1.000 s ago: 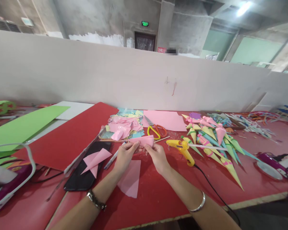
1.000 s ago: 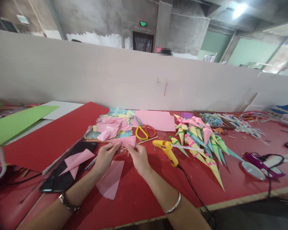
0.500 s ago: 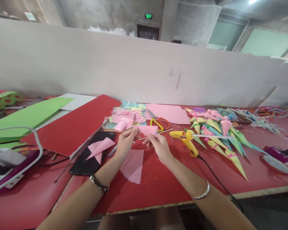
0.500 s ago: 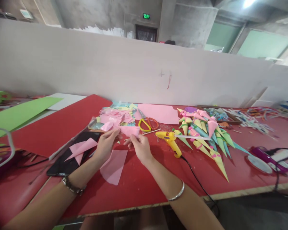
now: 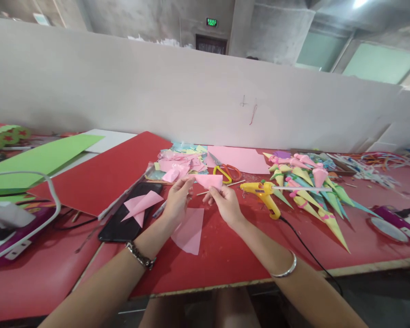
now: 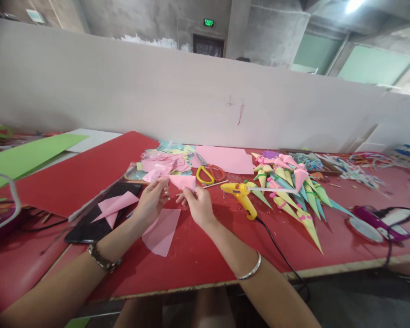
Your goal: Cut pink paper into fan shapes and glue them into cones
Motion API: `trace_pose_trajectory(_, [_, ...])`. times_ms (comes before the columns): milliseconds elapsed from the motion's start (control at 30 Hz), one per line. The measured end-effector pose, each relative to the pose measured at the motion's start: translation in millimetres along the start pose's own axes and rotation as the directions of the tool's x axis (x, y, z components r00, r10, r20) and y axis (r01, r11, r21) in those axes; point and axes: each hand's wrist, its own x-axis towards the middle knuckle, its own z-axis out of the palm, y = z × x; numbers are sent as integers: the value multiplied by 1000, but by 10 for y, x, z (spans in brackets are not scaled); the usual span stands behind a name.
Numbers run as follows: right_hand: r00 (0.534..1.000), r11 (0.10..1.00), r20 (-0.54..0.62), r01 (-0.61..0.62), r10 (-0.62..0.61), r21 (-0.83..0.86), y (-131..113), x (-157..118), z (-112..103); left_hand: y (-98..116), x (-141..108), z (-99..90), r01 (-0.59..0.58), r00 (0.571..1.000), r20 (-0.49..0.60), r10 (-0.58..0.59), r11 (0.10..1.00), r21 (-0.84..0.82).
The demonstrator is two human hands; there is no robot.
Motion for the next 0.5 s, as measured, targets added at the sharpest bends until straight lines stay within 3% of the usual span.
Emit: trace_pose_trajectory(500, [1000, 998, 4, 19, -19, -55, -34, 12, -18, 6, 21, -2, -85, 996, 21, 87, 994, -64])
